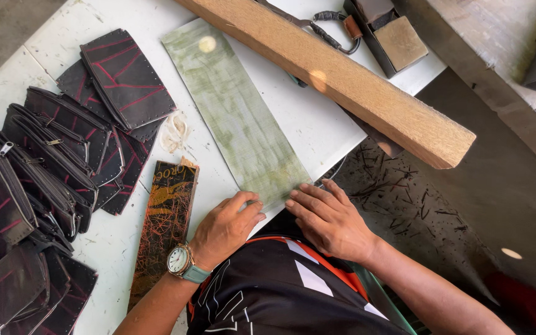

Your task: The person aligns a long strip of light green woven fabric on a white workbench, uses a metal ruler to measure, and cuts the fabric into narrower strips with a utility knife. The cut pieces are set aside on the bench.

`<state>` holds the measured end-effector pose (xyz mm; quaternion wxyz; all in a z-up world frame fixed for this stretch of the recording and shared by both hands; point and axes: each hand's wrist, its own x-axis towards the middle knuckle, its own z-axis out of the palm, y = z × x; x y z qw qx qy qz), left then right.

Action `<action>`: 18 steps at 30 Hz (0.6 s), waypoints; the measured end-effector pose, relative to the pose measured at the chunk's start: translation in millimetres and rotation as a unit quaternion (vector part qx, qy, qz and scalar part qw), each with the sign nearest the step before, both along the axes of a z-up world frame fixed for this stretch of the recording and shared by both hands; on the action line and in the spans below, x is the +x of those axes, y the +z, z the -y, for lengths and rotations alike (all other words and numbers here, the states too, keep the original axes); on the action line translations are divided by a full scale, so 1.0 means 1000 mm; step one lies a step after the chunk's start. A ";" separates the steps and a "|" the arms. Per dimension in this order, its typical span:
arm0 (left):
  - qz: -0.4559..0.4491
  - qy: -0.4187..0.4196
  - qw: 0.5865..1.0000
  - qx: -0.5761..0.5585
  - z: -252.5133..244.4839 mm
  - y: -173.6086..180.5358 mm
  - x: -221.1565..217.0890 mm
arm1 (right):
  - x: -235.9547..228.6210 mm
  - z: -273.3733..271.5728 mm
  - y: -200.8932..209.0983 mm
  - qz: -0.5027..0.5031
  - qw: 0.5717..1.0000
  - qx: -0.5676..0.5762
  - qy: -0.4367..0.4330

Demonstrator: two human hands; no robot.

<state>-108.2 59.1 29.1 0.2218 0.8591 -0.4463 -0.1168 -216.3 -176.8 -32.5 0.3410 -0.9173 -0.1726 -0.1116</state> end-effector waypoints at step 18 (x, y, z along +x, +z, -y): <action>0.005 -0.065 0.997 0.030 0.004 0.003 0.009 | -0.011 0.007 -0.015 0.004 0.997 0.066 -0.039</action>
